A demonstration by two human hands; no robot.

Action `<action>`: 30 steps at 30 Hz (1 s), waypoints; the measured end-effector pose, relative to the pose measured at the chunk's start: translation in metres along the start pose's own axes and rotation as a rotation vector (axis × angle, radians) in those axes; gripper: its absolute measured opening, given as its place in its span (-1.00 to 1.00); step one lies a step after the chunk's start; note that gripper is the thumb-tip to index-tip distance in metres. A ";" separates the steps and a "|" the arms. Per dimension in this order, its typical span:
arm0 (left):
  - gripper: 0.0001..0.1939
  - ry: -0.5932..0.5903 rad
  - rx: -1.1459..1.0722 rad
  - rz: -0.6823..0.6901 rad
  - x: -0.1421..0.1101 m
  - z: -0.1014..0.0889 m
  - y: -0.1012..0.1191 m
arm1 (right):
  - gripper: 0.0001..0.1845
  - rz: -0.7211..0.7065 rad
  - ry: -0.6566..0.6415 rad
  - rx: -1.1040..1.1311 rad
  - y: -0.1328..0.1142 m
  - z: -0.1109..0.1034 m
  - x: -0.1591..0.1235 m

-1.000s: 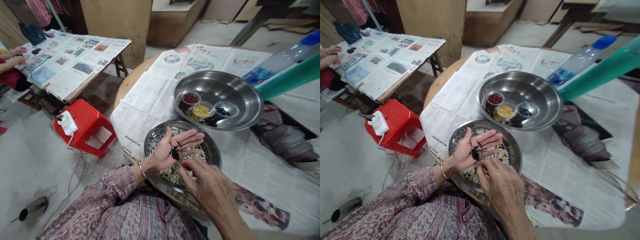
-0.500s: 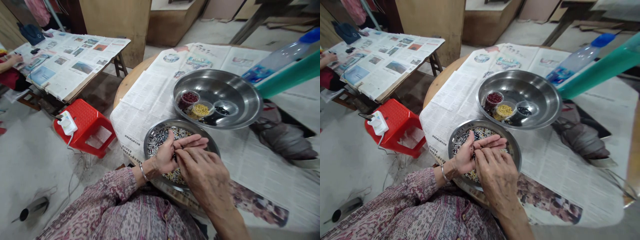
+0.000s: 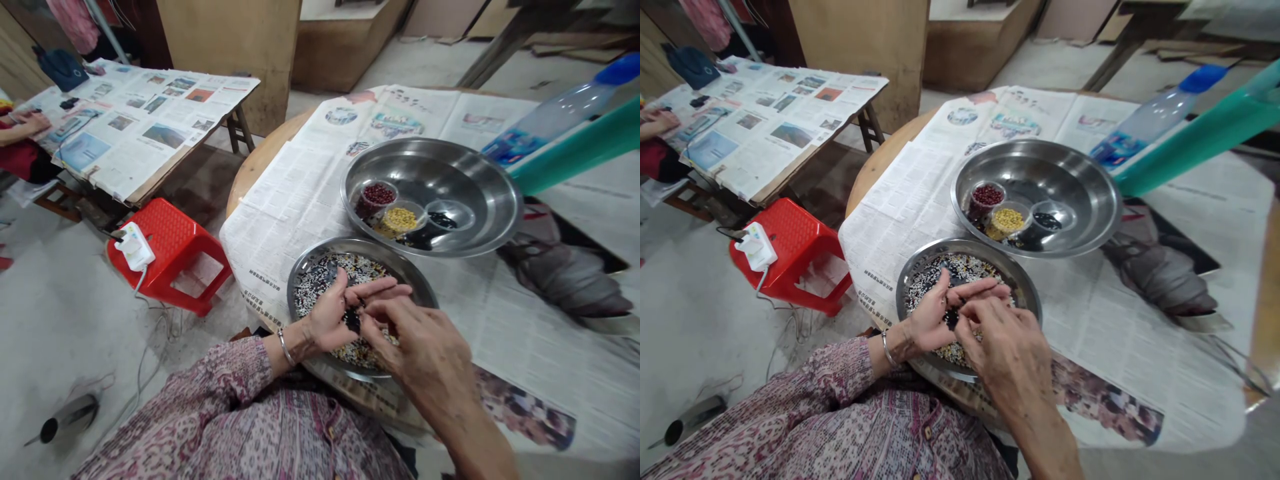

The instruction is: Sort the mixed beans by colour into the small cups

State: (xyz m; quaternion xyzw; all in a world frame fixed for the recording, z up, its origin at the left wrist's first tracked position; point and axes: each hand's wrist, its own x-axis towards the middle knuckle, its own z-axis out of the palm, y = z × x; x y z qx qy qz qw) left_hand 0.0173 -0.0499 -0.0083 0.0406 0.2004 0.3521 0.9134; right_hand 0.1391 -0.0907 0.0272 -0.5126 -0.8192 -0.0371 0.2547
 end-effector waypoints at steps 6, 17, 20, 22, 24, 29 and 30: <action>-0.30 0.052 -0.151 0.079 -0.001 -0.001 0.015 | -0.82 0.176 0.015 -0.015 0.010 0.002 -0.034; -0.52 0.210 -0.465 0.072 -0.013 0.007 0.028 | -0.89 0.099 0.217 -0.042 0.017 0.040 -0.064; -0.60 0.412 -0.488 0.048 -0.006 0.012 0.026 | -0.86 0.102 0.285 0.014 0.018 0.046 -0.068; -0.66 0.477 -0.447 0.069 -0.001 0.014 0.025 | -0.85 0.117 0.339 0.056 0.018 0.050 -0.072; -0.64 0.402 -0.374 0.103 0.003 0.017 0.024 | -0.84 0.152 0.382 0.075 0.017 0.055 -0.077; -0.47 0.167 -0.218 0.103 0.007 0.025 0.030 | -0.86 0.218 0.374 0.102 0.015 0.061 -0.086; -0.45 0.179 -0.203 0.104 0.008 0.027 0.033 | -0.85 0.221 0.361 0.107 0.015 0.061 -0.087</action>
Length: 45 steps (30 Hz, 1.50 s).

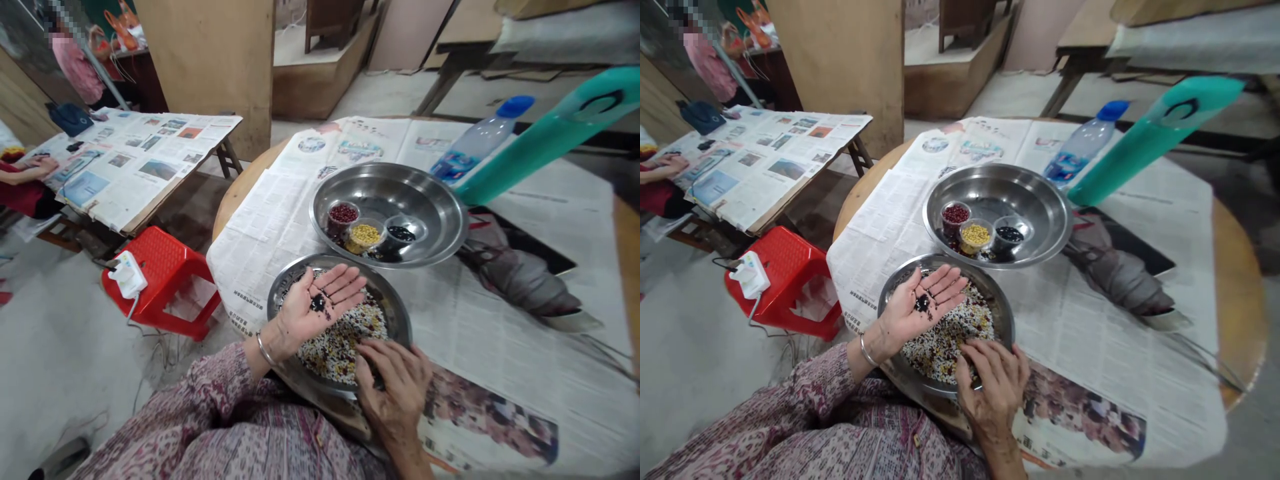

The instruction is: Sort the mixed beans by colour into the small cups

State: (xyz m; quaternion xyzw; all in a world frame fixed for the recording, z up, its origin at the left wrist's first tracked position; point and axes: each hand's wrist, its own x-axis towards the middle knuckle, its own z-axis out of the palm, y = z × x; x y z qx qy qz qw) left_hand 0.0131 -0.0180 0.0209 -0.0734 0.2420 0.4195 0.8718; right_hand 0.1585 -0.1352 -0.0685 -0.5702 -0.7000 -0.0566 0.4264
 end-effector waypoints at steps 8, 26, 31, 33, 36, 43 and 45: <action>-0.54 0.185 0.056 -0.038 0.028 0.063 0.015 | -0.82 0.021 -0.039 0.023 -0.002 0.000 0.003; -0.34 -0.318 1.069 0.296 0.180 0.116 -0.005 | -0.82 0.042 0.053 0.054 -0.004 0.003 0.006; -0.26 -0.405 1.138 0.282 0.174 0.115 0.001 | -0.82 0.054 0.051 0.056 -0.004 0.004 0.007; -0.22 -0.465 1.160 0.281 0.171 0.115 0.002 | -0.81 0.058 0.055 0.061 -0.004 0.004 0.007; -0.27 -0.524 1.166 0.305 0.170 0.113 0.000 | -0.81 0.059 0.051 0.063 -0.005 0.003 0.008; -0.45 -0.379 1.193 0.346 0.174 0.114 -0.010 | -0.84 0.071 0.043 0.059 -0.006 0.002 0.009; -0.46 -0.362 1.205 0.370 0.172 0.115 -0.010 | -0.83 0.079 0.041 0.067 -0.006 0.003 0.008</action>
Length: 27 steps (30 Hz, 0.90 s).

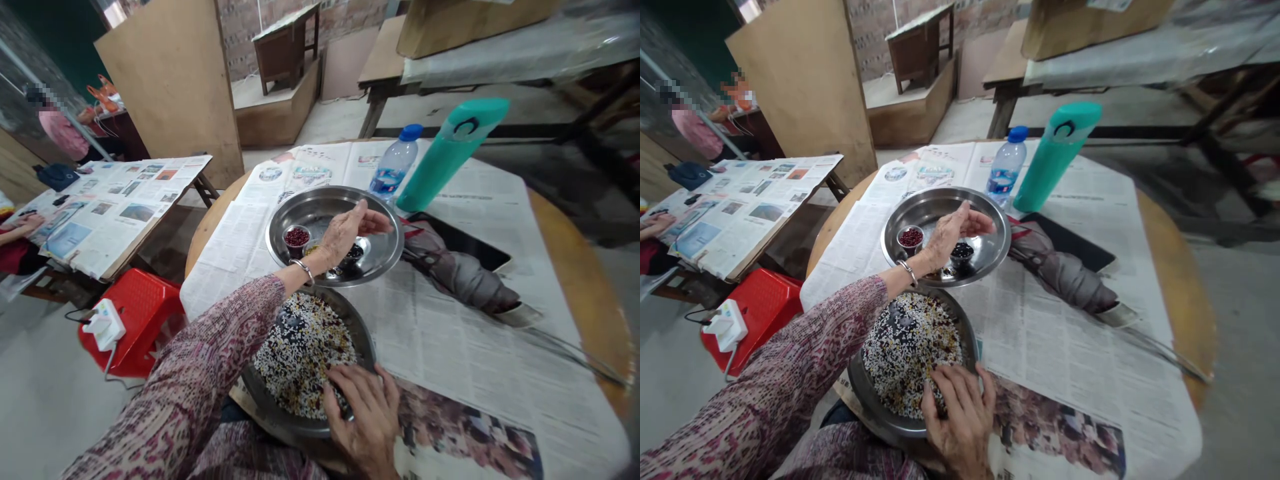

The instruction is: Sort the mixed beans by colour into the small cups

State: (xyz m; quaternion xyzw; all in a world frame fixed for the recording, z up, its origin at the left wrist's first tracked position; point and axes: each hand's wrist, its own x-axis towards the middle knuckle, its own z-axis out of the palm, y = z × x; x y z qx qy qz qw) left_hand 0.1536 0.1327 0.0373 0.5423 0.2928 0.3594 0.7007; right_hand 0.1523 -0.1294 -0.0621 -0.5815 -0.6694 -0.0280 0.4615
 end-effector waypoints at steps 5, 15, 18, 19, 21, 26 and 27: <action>-0.62 0.013 0.280 0.144 -0.004 0.000 -0.003 | -0.81 0.012 0.004 0.018 0.001 0.001 -0.002; -0.80 -0.048 0.610 0.266 0.001 0.003 -0.015 | -0.80 0.034 -0.022 -0.004 -0.001 -0.002 -0.002; -0.71 -0.026 0.539 0.220 -0.006 0.006 -0.005 | -0.79 0.030 -0.028 -0.022 -0.001 -0.002 -0.003; -0.70 0.002 0.500 0.215 -0.011 0.006 0.000 | -0.79 0.026 -0.026 -0.025 -0.001 -0.002 -0.003; -0.75 0.073 0.452 0.228 -0.026 0.005 0.008 | -0.78 0.014 -0.025 -0.030 0.000 -0.003 -0.004; -0.82 0.052 0.628 0.282 -0.100 -0.023 0.010 | -0.83 -0.002 -0.028 -0.039 0.002 -0.002 -0.005; -0.82 0.001 0.691 0.288 -0.118 -0.033 0.006 | -0.84 -0.002 -0.013 -0.041 0.003 -0.001 -0.005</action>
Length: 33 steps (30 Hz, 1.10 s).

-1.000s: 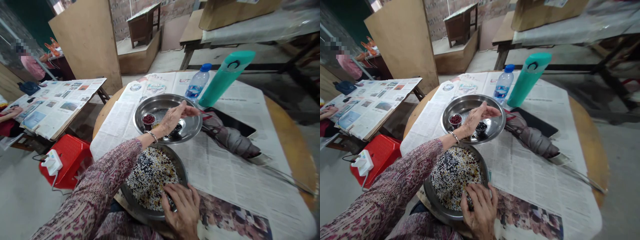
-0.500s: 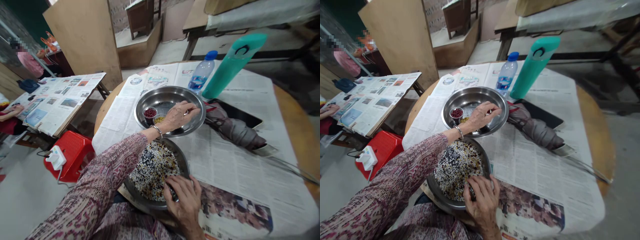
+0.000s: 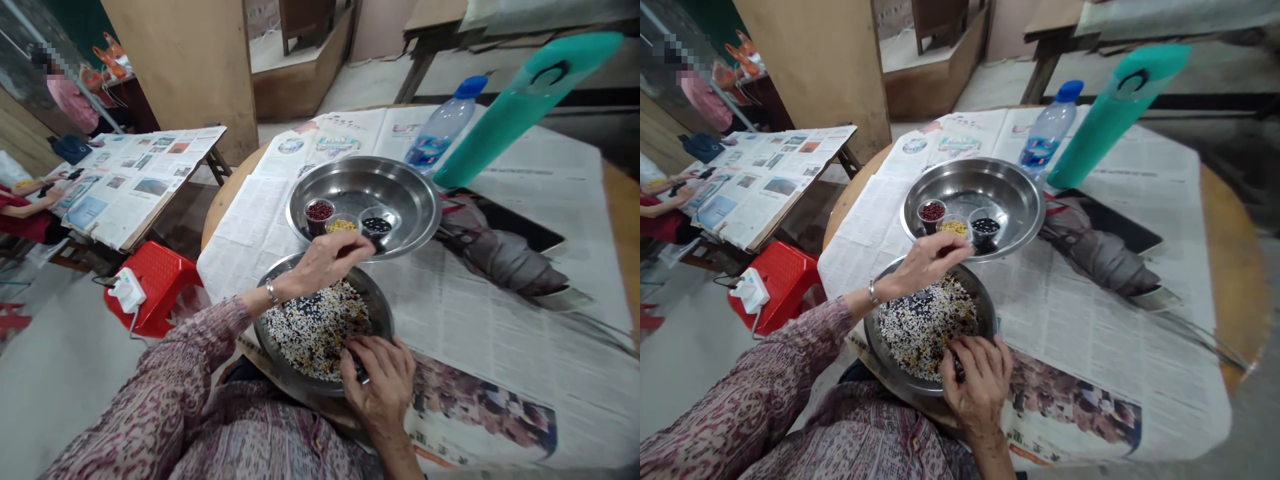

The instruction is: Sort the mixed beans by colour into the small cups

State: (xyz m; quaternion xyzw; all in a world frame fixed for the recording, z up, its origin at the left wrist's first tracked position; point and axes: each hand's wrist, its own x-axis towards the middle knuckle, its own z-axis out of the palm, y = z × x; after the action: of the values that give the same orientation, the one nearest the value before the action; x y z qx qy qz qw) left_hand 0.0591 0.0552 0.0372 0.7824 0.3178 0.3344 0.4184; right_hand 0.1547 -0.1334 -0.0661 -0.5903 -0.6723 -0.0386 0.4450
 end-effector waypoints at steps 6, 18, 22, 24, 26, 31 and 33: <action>-0.87 -0.026 0.439 -0.091 -0.090 -0.028 -0.044 | -0.85 -0.027 0.032 -0.016 0.004 0.003 -0.003; -0.69 -0.132 0.774 -0.187 -0.096 -0.012 -0.050 | -0.88 -0.052 0.028 -0.040 0.008 0.004 -0.006; -0.60 -0.124 0.807 -0.154 -0.090 -0.005 -0.052 | -0.87 -0.053 0.031 -0.035 0.008 0.004 -0.005; -0.57 -0.114 0.823 -0.135 -0.084 0.001 -0.052 | -0.87 -0.049 0.028 -0.036 0.008 0.004 -0.005; -0.56 -0.120 0.827 -0.118 -0.077 0.007 -0.051 | -0.86 -0.048 0.032 -0.034 0.007 0.004 -0.005; -0.45 -0.232 0.826 -0.077 -0.062 0.020 -0.041 | -0.85 -0.042 0.041 -0.039 0.006 0.004 -0.004; -0.45 -0.267 0.823 -0.098 -0.060 0.023 -0.036 | -0.85 -0.040 0.039 -0.040 0.006 0.003 -0.004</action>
State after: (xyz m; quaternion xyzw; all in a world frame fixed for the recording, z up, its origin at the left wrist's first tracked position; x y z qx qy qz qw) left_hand 0.0349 0.0152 -0.0194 0.9044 0.4044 0.0558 0.1244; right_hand 0.1570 -0.1324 -0.0731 -0.5848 -0.6742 -0.0725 0.4452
